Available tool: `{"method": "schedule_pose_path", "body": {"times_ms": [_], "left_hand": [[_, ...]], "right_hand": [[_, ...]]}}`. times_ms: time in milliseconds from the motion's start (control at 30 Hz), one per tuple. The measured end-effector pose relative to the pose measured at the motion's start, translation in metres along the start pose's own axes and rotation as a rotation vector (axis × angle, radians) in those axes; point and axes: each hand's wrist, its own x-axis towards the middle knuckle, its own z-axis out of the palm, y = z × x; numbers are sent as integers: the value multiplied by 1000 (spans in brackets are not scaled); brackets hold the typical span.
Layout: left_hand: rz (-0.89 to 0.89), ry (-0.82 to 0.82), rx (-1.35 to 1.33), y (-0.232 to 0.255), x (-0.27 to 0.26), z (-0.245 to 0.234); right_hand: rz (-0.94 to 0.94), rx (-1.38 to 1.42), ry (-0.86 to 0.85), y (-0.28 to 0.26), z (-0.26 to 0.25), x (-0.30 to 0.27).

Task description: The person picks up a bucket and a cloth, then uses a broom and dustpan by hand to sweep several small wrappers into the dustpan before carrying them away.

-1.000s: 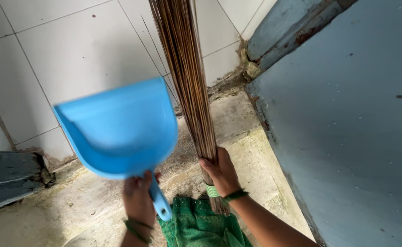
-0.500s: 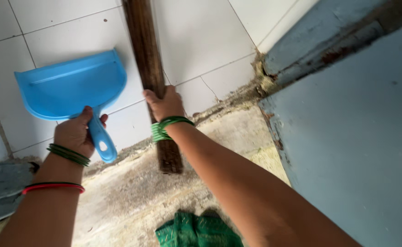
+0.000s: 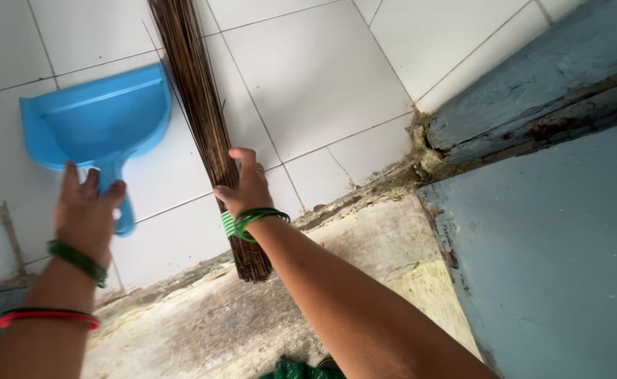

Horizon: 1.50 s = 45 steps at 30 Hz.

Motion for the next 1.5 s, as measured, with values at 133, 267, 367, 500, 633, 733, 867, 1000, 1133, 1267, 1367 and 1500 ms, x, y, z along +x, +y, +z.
{"method": "schedule_pose_path", "body": {"times_ms": [133,267,367,500,633,733,867,1000,1133,1267,1367,1500], "left_hand": [[151,151,853,-17,-15,4],[83,123,971,-16,-52,20],[92,98,929,-4,-64,26],[-152,35,873,17,-67,32],[-273,-6,797,24,-62,34],[-175,-32,838,22,-55,29],[-251,19,797,25,-42,19],[-283,81,743,-2,-8,15],[-516,116,620,-33,37,17],[-494,42,655,-42,39,21],[-469,117,596,-20,49,22],[-573,3,584,45,76,17]], "right_hand": [[0,-117,-58,6,5,-15],[7,-198,-137,7,-3,-43],[81,-276,-266,-2,-28,-66],[86,-310,-322,-30,-55,-81],[136,-403,-436,-43,-55,-76],[140,-448,-455,-49,-46,-75],[211,-503,-495,-74,-25,-56],[208,-562,-442,-87,-1,-34],[465,-755,-460,-97,15,-6],[472,-796,-303,-100,7,19],[552,-518,-299,-109,-11,31],[600,-368,-135,-140,-22,35]]}}
